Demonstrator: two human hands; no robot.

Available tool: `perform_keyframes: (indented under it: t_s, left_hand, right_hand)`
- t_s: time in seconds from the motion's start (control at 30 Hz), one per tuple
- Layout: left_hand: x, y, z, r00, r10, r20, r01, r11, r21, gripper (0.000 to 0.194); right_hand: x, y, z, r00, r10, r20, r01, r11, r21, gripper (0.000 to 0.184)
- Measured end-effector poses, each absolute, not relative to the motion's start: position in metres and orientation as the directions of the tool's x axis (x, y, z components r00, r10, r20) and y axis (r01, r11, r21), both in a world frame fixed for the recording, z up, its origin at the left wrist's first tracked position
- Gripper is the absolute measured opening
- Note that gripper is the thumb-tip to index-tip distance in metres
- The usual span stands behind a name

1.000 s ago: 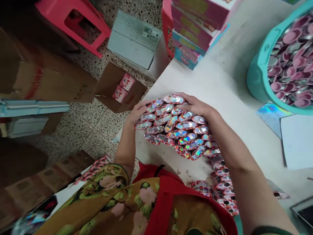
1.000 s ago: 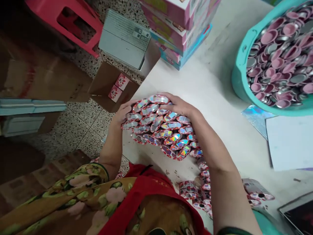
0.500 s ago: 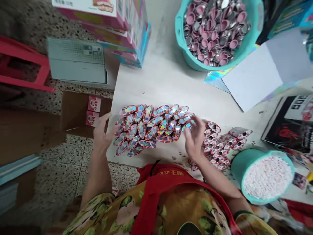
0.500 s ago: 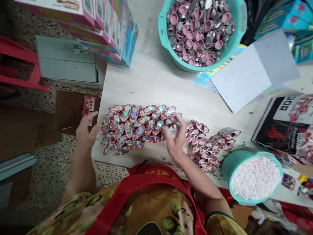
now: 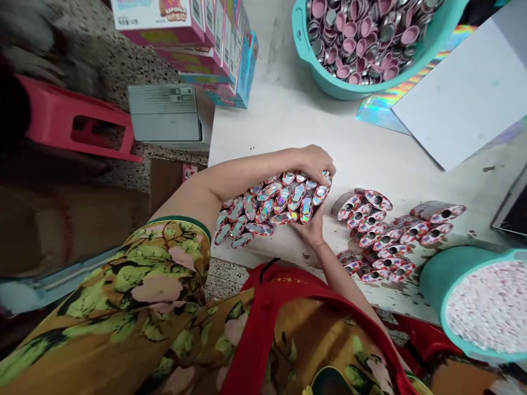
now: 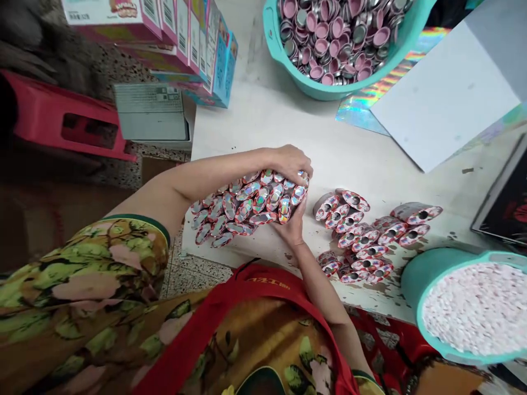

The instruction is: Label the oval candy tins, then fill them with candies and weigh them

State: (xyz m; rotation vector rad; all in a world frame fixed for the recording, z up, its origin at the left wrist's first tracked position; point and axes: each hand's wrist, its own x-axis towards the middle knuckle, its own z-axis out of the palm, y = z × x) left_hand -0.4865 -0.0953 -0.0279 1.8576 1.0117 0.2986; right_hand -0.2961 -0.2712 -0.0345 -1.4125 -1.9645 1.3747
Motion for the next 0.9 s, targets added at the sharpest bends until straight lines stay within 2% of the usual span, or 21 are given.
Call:
perform_keyframes:
  t_s: [0.23, 0.4, 0.6, 0.63, 0.7, 0.77, 0.8, 0.9]
  left_hand:
    - [-0.595, -0.129, -0.015, 0.380, 0.896, -0.229, 0.465, 0.030, 0.885, 0.016]
    - [-0.636, -0.164, -0.025, 0.053, 0.971, -0.233, 0.320, 0.205, 0.925, 0.011]
    - [-0.647, -0.174, -0.005, 0.012, 0.932, -0.361, 0.297, 0.342, 0.892, 0.016]
    - [-0.644, -0.174, 0.001, -0.020, 0.934, -0.357, 0.300, 0.346, 0.889, 0.020]
    - [-0.634, -0.177, 0.015, -0.053, 0.951, -0.304, 0.398, 0.299, 0.867, 0.042]
    - [-0.619, -0.196, 0.034, -0.080, 0.972, -0.219, 0.537, 0.227, 0.812, 0.065]
    - [-0.611, -0.212, 0.044, -0.111, 0.978, -0.177, 0.592, 0.208, 0.779, 0.071]
    - [-0.599, -0.279, 0.060, -0.350, 0.936, -0.047, 0.613, 0.266, 0.744, 0.065]
  right_hand:
    - [-0.320, -0.231, -0.036, -0.694, 0.695, -0.187, 0.393, 0.148, -0.908, 0.156]
    - [-0.356, -0.216, -0.035, -0.794, 0.591, -0.141, 0.315, 0.202, -0.928, 0.155]
    - [-0.376, -0.227, -0.029, -0.803, 0.567, -0.182, 0.385, 0.262, -0.885, 0.153]
    - [-0.369, -0.230, -0.026, -0.792, 0.580, -0.190, 0.405, 0.268, -0.874, 0.148]
    - [-0.342, -0.241, -0.012, -0.759, 0.625, -0.183, 0.439, 0.283, -0.853, 0.128]
    - [-0.298, -0.260, 0.014, -0.712, 0.685, -0.156, 0.470, 0.299, -0.830, 0.096]
    - [-0.271, -0.273, 0.029, -0.683, 0.719, -0.130, 0.485, 0.313, -0.817, 0.080]
    - [-0.184, -0.302, 0.060, -0.519, 0.854, -0.047, 0.609, 0.330, -0.721, 0.052]
